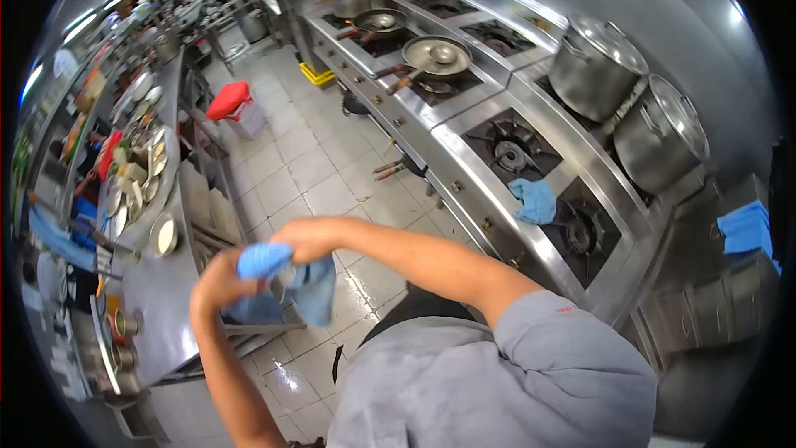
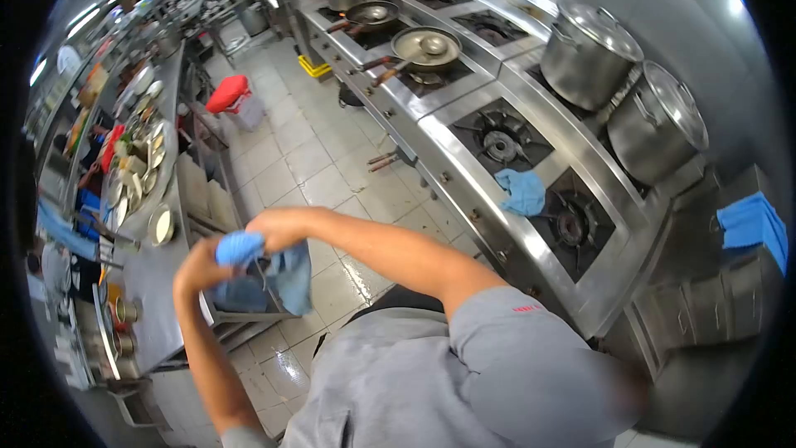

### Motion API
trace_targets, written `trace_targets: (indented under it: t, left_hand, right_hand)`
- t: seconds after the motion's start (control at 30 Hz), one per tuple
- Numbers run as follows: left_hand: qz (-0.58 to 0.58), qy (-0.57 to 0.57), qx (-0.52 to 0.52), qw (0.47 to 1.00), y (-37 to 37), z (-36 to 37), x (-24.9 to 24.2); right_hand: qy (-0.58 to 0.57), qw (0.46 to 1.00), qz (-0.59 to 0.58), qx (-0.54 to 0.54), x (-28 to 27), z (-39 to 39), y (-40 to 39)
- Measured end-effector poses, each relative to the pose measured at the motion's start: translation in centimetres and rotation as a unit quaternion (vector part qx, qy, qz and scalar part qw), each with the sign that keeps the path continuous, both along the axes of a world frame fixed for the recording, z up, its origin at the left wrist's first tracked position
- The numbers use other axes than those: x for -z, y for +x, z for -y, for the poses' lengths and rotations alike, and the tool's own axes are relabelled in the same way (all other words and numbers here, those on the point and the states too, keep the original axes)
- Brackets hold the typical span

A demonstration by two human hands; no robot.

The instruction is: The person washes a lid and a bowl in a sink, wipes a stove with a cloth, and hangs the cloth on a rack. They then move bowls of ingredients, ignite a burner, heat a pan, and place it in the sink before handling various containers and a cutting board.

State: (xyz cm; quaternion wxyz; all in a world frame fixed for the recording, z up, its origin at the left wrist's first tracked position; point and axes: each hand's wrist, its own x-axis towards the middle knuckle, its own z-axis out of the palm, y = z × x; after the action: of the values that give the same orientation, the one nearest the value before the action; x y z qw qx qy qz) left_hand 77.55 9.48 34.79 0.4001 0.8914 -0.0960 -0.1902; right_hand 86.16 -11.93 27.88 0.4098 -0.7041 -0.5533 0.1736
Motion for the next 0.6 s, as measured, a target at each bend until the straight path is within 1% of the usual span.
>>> trace_targets:
  t: [0.03,0.1,0.13,0.17,0.2,0.23,0.27,0.3,0.33,0.37,0.4,0.47,0.5,0.53,0.57,0.6]
  left_hand:
    - [-0.014,0.059,-0.018,0.998,-2.2,-1.1,1.1]
    - [-0.130,0.016,-0.103,0.986,-5.7,-3.6,6.2]
    - [-0.142,0.025,-0.102,0.984,-6.9,-3.8,7.4]
    - [-0.150,0.037,-0.113,0.982,-8.1,-3.6,8.3]
    - [-0.156,-0.006,-0.136,0.978,-8.8,-3.8,9.2]
    - [-0.155,-0.047,-0.167,0.972,-9.5,-4.3,10.2]
    - [-0.164,-0.063,-0.177,0.968,-9.8,-5.2,11.3]
    - [-0.170,-0.083,-0.187,0.964,-9.8,-6.2,12.4]
    - [-0.160,-0.117,-0.190,0.962,-9.4,-6.9,13.4]
    - [-0.149,-0.150,-0.185,0.960,-8.9,-7.4,14.1]
    - [-0.134,-0.151,-0.216,0.955,-8.4,-7.7,14.4]
    - [-0.132,-0.109,-0.199,0.965,-6.6,-9.2,14.6]
    - [-0.122,-0.111,-0.214,0.963,-6.2,-10.9,16.2]
    - [-0.110,-0.075,-0.217,0.967,-6.0,-12.5,18.7]
    - [-0.101,-0.037,-0.219,0.970,-5.1,-13.7,18.6]
    - [-0.102,-0.004,-0.247,0.964,-4.4,-14.7,18.6]
  right_hand:
    - [-0.026,0.999,0.032,-0.017,-1.1,-0.2,-1.0]
    - [-0.022,0.999,0.015,-0.041,-1.2,-1.5,-1.0]
    - [-0.017,0.998,0.012,-0.053,-0.6,-2.4,-0.5]
    - [0.034,0.996,0.035,-0.079,0.4,-3.5,0.3]
    - [0.091,0.988,0.058,-0.115,1.0,-4.9,1.0]
    - [0.128,0.986,0.020,-0.106,1.3,-5.0,1.7]
    - [0.037,0.991,-0.083,-0.101,-0.6,-4.4,2.4]
    - [0.024,0.981,-0.176,-0.077,0.1,-4.7,3.5]
    - [0.055,0.990,-0.114,-0.058,1.3,-5.1,5.3]
    - [0.002,0.969,-0.244,-0.032,-0.1,-4.6,5.9]
    - [0.038,0.973,-0.229,-0.003,0.4,-4.7,7.1]
    - [0.088,0.912,-0.388,0.093,1.5,-5.5,9.9]
    - [0.084,0.917,-0.383,0.077,1.7,-5.8,11.9]
    - [0.169,0.864,-0.471,0.058,1.6,-6.2,14.0]
    - [0.250,0.793,-0.554,0.040,0.9,-7.6,15.6]
    - [0.246,0.797,-0.552,0.030,0.2,-9.0,16.9]
